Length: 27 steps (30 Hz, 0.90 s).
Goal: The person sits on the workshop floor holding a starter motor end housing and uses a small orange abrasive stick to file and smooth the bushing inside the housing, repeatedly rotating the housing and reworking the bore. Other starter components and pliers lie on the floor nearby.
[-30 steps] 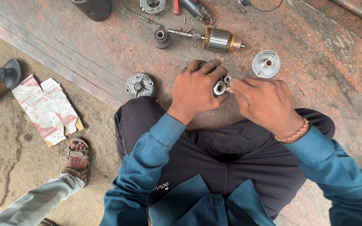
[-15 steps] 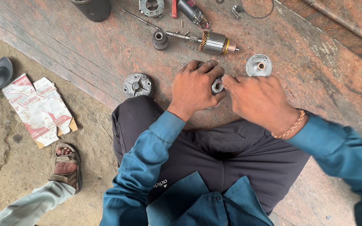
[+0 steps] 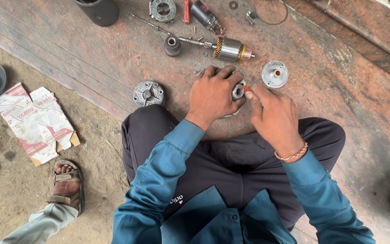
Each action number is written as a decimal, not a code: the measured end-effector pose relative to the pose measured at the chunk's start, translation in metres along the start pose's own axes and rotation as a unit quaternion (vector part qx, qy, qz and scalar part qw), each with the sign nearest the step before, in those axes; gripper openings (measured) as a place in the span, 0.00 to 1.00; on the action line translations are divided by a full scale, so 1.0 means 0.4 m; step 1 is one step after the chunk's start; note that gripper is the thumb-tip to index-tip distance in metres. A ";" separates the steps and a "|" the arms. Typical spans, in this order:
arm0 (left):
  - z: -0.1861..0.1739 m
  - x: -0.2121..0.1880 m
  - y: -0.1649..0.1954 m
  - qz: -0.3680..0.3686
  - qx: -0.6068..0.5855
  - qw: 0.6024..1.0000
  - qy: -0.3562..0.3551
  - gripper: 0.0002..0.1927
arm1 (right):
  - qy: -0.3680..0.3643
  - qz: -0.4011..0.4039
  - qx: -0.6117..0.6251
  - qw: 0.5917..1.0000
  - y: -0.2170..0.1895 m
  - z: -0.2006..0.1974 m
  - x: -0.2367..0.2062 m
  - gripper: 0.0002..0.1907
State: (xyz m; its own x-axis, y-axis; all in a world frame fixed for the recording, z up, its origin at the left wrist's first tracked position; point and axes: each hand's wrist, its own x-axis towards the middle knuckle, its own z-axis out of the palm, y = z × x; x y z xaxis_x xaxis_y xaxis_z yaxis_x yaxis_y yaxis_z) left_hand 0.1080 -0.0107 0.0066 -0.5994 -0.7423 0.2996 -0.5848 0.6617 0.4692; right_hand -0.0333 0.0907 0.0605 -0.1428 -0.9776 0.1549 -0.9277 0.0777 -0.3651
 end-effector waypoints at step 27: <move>-0.001 -0.001 -0.012 -0.009 -0.018 1.000 -0.019 0.27 | -0.050 -0.269 -0.207 0.939 0.044 -0.058 0.088 0.18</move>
State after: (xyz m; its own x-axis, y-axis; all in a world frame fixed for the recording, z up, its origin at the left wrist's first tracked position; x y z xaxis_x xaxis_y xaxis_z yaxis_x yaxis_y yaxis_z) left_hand 0.1111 -0.0136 0.0046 -0.6093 -0.7493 0.2593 -0.5768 0.6433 0.5035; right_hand -0.0625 0.0623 0.0807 0.4000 -0.9087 0.1195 -0.9135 -0.3847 0.1320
